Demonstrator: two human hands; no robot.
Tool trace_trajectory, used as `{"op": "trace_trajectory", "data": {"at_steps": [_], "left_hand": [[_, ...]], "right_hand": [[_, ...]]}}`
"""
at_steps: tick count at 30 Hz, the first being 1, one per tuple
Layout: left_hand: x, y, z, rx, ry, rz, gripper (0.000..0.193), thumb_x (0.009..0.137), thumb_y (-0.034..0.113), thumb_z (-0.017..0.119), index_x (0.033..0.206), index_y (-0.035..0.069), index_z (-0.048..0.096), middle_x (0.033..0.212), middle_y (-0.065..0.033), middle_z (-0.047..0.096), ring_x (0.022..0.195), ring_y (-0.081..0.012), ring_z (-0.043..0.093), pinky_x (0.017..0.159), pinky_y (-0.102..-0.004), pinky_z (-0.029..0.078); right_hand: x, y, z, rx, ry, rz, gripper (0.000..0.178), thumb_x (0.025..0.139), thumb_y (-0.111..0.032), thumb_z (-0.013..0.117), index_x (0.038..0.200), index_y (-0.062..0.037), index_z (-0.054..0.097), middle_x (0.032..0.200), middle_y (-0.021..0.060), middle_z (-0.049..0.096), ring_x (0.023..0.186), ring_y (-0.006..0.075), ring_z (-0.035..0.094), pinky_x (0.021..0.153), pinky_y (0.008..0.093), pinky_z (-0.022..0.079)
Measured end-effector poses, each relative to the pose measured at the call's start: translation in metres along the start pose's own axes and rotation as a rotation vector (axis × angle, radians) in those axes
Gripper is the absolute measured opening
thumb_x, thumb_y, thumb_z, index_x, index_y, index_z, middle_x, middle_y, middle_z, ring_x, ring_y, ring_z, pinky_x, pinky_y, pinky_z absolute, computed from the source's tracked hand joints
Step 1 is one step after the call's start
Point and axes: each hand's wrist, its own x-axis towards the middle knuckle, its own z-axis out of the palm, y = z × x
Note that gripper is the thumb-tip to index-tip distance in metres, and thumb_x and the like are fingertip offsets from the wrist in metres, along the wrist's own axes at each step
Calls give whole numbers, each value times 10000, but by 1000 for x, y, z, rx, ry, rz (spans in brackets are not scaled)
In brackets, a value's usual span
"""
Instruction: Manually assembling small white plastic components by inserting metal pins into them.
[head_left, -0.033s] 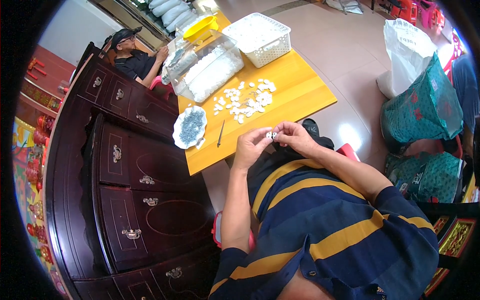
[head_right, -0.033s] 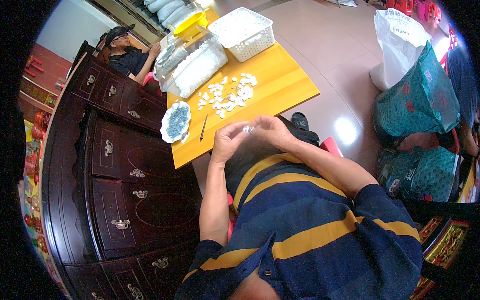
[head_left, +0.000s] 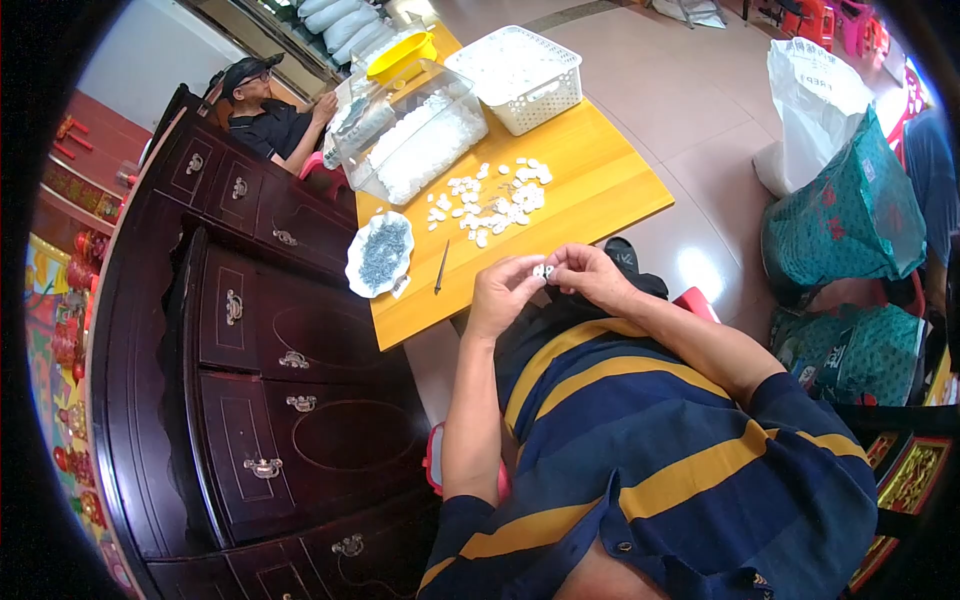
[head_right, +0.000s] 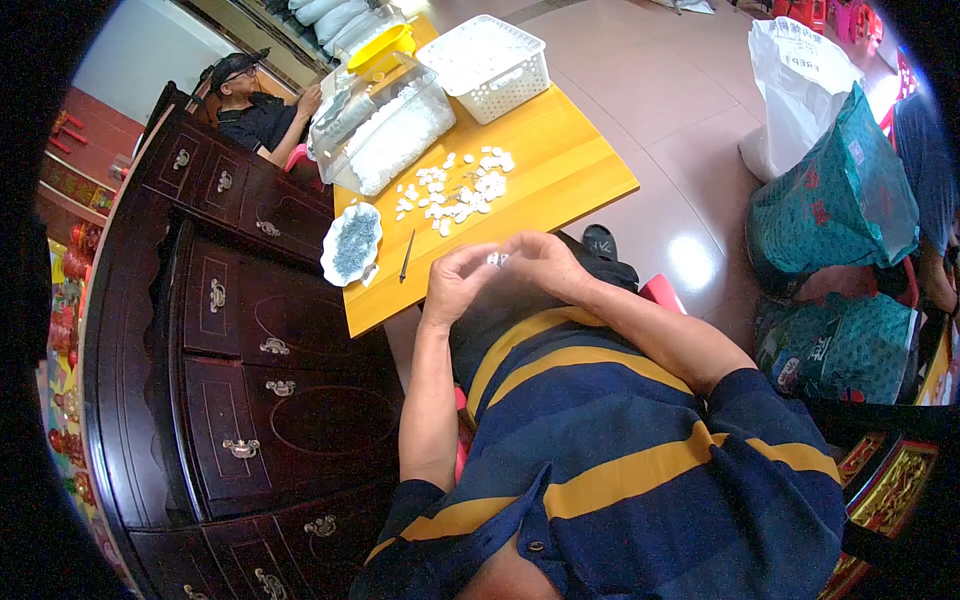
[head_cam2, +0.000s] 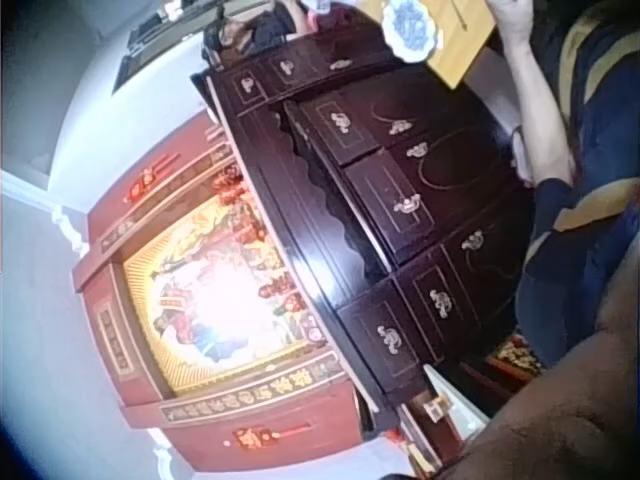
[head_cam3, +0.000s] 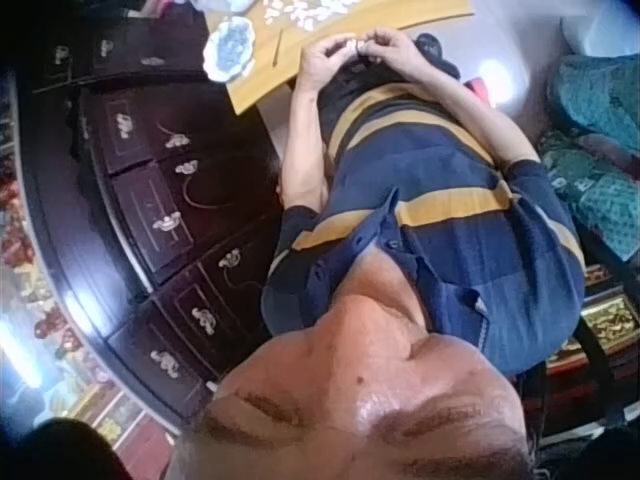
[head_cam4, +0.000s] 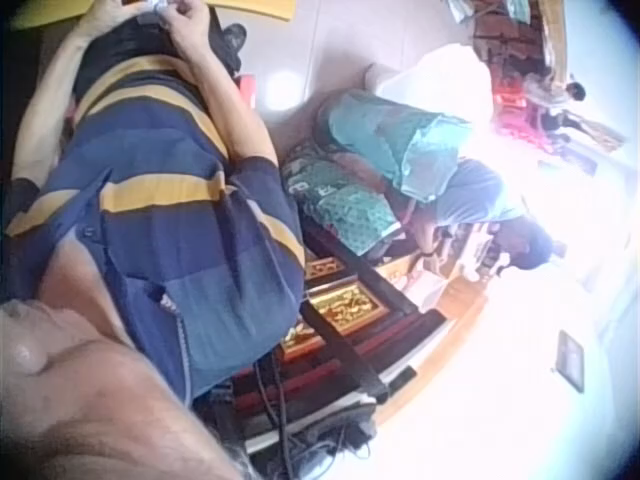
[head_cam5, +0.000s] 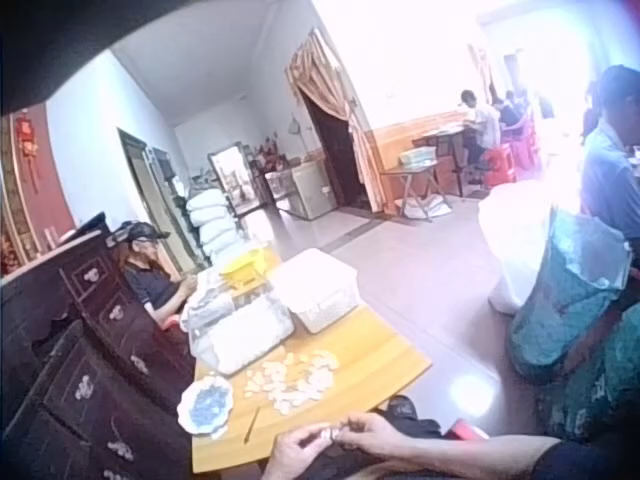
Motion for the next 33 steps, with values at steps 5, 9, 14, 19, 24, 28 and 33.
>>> {"op": "trace_trajectory", "data": {"at_steps": [5, 9, 14, 19, 24, 28, 33], "left_hand": [[3, 10, 3, 113, -41, 17, 251, 877, -14, 747, 1119, 39, 786, 969, -48, 747, 890, -130, 692, 832, -274, 544], [2, 8, 2, 99, -43, 5, 241, 874, -4, 756, 1109, 38, 787, 956, -50, 746, 887, -131, 692, 830, -273, 543], [2, 9, 1, 97, -68, 9, 236, 874, -2, 760, 1107, 30, 784, 951, -50, 749, 892, -134, 696, 836, -278, 547], [1, 14, 6, 25, -53, -14, 310, 848, 38, 799, 1155, 26, 756, 980, -65, 751, 904, -148, 704, 823, -299, 561], [3, 34, 28, 600, 193, 179, 538, 755, 215, 884, 1227, 46, 690, 1011, -110, 711, 837, -261, 720, 749, -361, 582], [3, 21, 37, 709, 229, 329, 414, 790, 194, 826, 1167, 71, 708, 1019, -110, 715, 898, -326, 709, 773, -414, 582], [2, 15, 39, 680, 220, 311, 327, 822, 175, 796, 1123, 74, 715, 997, -112, 729, 911, -326, 712, 776, -417, 579]], "right_hand": [[0, -1, -3, -62, 10, 62, 180, 954, -75, 708, 1128, -38, 685, 988, 36, 708, 893, 105, 641, 810, 255, 533], [0, -5, -1, -22, -6, 116, 157, 974, -103, 698, 1115, -33, 690, 955, 33, 703, 854, 104, 635, 768, 253, 525], [2, 2, -4, 48, -33, 151, 143, 1019, -178, 678, 1055, -41, 703, 902, 13, 685, 785, 86, 603, 722, 231, 505], [4, 3, -3, 86, -34, 162, 152, 1046, -207, 666, 1033, -62, 706, 889, 1, 677, 737, 75, 582, 694, 210, 493], [2, 3, -2, 314, 73, 180, 128, 1026, -205, 687, 1068, -86, 711, 940, -7, 702, 798, 73, 629, 736, 217, 518], [5, 14, -2, 363, 91, 201, 125, 1021, -212, 691, 1068, -99, 715, 957, -7, 717, 834, 80, 657, 770, 227, 540], [5, 17, -7, 481, 48, 217, 129, 1020, -227, 690, 1057, -109, 725, 965, -6, 731, 830, 84, 669, 776, 239, 557]]}}
